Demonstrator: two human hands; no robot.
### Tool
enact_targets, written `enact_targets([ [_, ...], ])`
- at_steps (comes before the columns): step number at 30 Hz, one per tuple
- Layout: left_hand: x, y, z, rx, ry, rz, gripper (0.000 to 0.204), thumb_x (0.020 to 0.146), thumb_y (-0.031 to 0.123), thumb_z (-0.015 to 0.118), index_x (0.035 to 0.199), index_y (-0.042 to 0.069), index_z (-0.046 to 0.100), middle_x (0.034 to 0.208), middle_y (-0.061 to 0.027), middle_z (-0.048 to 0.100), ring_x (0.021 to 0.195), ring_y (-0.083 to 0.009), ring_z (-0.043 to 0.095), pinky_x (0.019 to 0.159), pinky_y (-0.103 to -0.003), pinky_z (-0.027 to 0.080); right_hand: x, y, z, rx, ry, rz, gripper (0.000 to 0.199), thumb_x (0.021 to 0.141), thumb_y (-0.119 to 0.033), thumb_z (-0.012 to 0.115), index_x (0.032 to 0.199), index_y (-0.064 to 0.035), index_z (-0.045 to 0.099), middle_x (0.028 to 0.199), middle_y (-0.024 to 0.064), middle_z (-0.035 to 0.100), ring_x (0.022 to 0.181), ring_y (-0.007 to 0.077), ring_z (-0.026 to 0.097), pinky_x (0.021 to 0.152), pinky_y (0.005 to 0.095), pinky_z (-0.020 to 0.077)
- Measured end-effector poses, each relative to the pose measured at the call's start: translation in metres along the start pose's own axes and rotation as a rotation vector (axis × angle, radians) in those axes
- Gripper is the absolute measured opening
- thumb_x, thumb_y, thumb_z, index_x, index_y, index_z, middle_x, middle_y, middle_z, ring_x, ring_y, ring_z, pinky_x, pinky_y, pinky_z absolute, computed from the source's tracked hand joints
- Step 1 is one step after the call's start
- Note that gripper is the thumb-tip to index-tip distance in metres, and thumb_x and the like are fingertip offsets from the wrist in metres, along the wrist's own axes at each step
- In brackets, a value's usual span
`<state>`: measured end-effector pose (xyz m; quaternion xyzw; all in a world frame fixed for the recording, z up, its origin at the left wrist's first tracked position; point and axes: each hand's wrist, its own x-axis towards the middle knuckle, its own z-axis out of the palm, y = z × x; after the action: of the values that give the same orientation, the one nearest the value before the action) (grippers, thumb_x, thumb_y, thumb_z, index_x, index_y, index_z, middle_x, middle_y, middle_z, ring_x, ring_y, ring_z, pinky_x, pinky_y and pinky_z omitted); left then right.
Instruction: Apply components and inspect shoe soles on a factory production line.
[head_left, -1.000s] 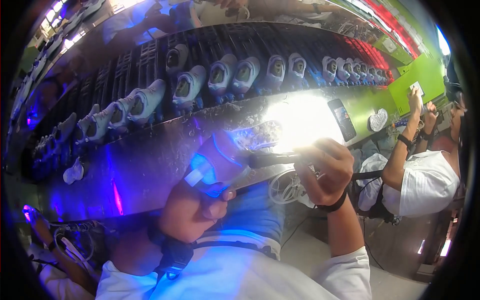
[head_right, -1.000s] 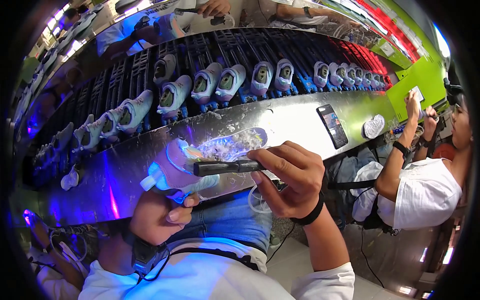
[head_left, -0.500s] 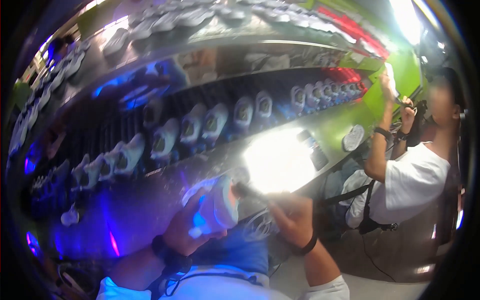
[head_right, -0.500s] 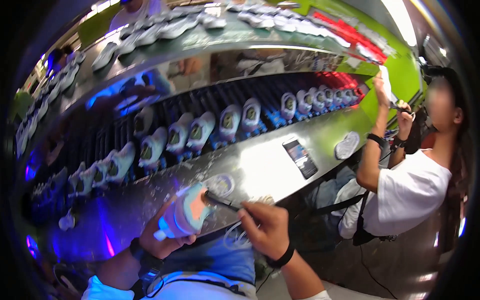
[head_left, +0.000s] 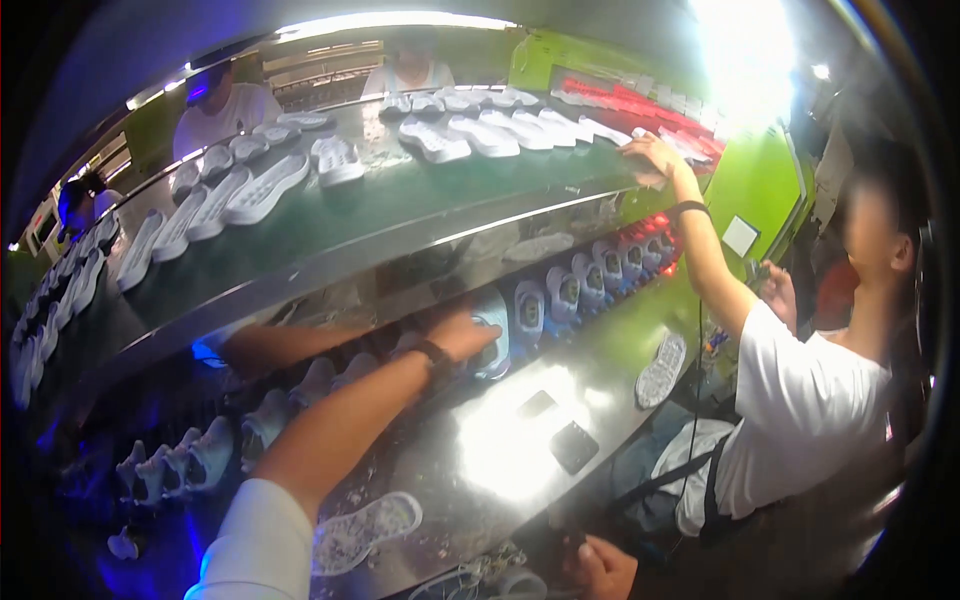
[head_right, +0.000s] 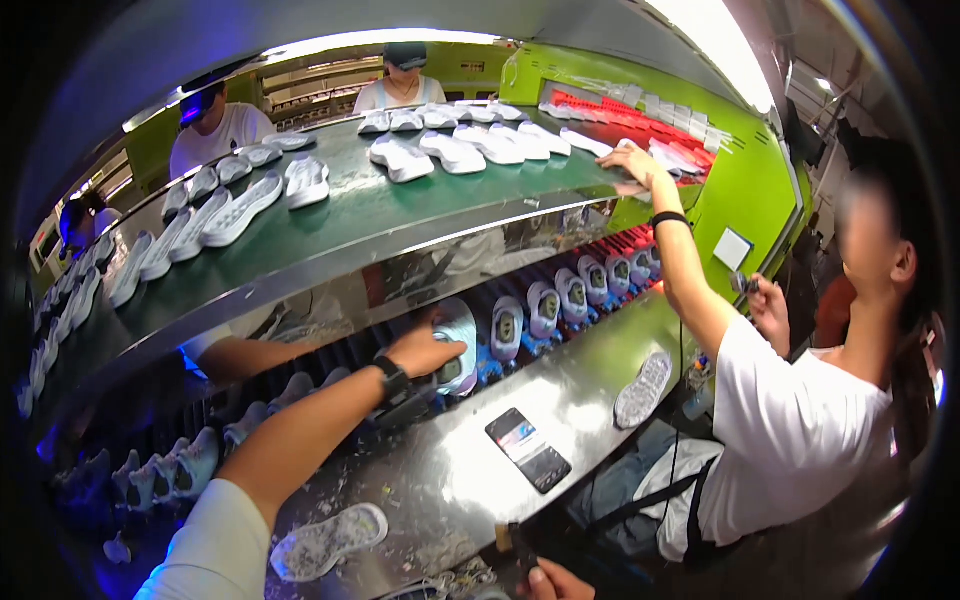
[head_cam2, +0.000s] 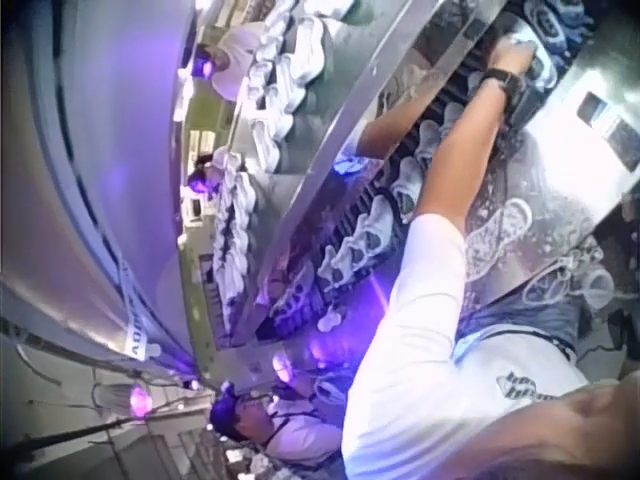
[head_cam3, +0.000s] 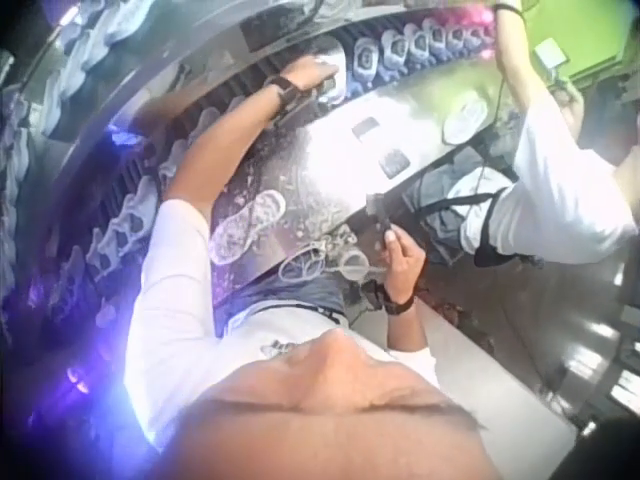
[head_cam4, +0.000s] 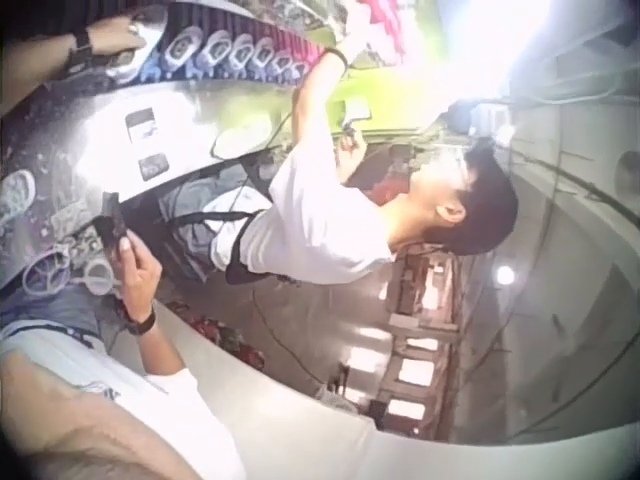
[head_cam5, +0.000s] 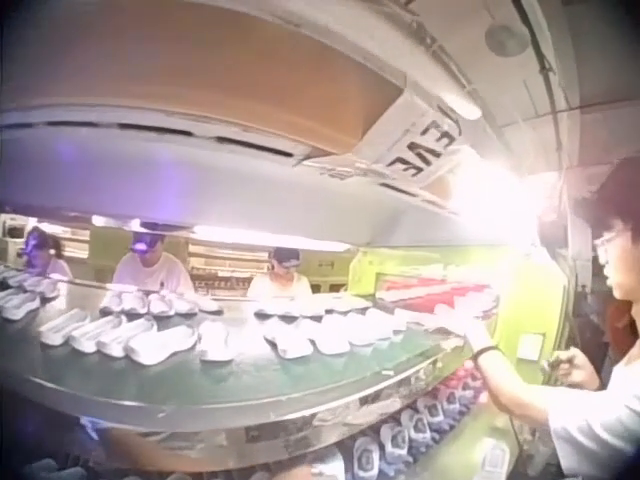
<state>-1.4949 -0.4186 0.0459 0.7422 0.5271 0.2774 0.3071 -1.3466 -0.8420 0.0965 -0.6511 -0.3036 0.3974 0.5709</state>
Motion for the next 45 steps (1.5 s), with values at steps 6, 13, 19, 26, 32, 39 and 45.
enact_targets([
  [6,0.084,-0.030,0.071,0.428,0.029,0.067,0.073,0.082,0.051,0.078,0.136,0.004,0.063,0.133,-0.0249,0.068,0.123,-0.0436,0.065,0.105,-0.047,0.052,0.029,-0.008,0.011,-0.043,0.014,-0.026,0.024,0.103,-0.016,0.070,0.115,0.0035,0.077,0.077,-0.0014,0.066,0.063,0.0043,0.049,0.056,0.0223,0.0379],
  [13,0.039,0.004,0.006,0.148,-0.080,-0.029,0.074,0.091,0.052,0.061,0.143,-0.001,0.057,0.137,-0.0319,0.063,0.127,-0.0466,0.062,0.107,-0.052,0.049,0.023,0.030,0.003,-0.068,-0.008,-0.046,0.023,0.102,-0.015,0.071,0.115,0.0043,0.076,0.076,-0.0011,0.065,0.062,0.0051,0.050,0.055,0.0232,0.0392],
  [19,-0.046,-0.050,-0.068,0.645,-0.094,-0.099,0.076,0.083,0.061,0.069,0.127,-0.001,0.070,0.129,-0.0294,0.068,0.121,-0.0456,0.065,0.104,-0.050,0.051,-0.018,0.035,-0.001,-0.077,-0.024,-0.044,0.023,0.101,-0.013,0.072,0.115,0.0050,0.075,0.075,-0.0008,0.064,0.062,0.0057,0.051,0.054,0.0240,0.0403],
  [26,-0.065,-0.107,-0.062,0.447,-0.096,-0.208,0.076,0.073,0.072,0.073,0.097,0.000,0.081,0.102,-0.0255,0.077,0.097,-0.0408,0.076,0.084,-0.047,0.060,-0.068,0.016,0.016,-0.192,-0.086,-0.229,0.021,0.101,-0.011,0.071,0.112,0.0056,0.075,0.079,0.0012,0.068,0.067,0.0075,0.056,0.060,0.0251,0.0455],
  [32,-0.145,-0.090,-0.088,-0.196,0.030,-0.353,0.052,0.075,0.050,0.083,0.092,0.002,0.079,0.093,-0.0122,0.079,0.084,-0.0228,0.077,0.072,-0.036,0.060,-0.119,-0.011,0.024,-0.070,-0.114,-0.171,0.018,0.101,-0.009,0.069,0.110,0.0061,0.075,0.083,0.0019,0.069,0.074,0.0086,0.060,0.067,0.0249,0.0486],
  [39,-0.383,-0.084,-0.189,-0.449,-0.045,0.078,0.076,0.077,0.008,0.090,0.145,0.002,0.054,0.131,-0.0092,0.069,0.121,-0.0262,0.067,0.106,-0.042,0.054,-0.130,-0.004,0.061,-0.206,-0.309,-0.270,0.014,0.100,-0.007,0.070,0.104,0.0063,0.074,0.078,-0.0010,0.065,0.070,0.0066,0.056,0.063,0.0236,0.0450],
  [45,-0.515,-0.060,-0.238,-0.038,0.336,0.333,0.060,0.073,0.012,0.094,0.126,0.001,0.070,0.129,-0.0168,0.073,0.117,-0.0323,0.072,0.102,-0.044,0.057,-0.138,-0.011,0.137,-0.198,-0.612,-0.237,0.026,0.100,-0.017,0.071,0.084,0.0040,0.075,0.073,0.0010,0.067,0.066,0.0070,0.059,0.061,0.0257,0.0442],
])
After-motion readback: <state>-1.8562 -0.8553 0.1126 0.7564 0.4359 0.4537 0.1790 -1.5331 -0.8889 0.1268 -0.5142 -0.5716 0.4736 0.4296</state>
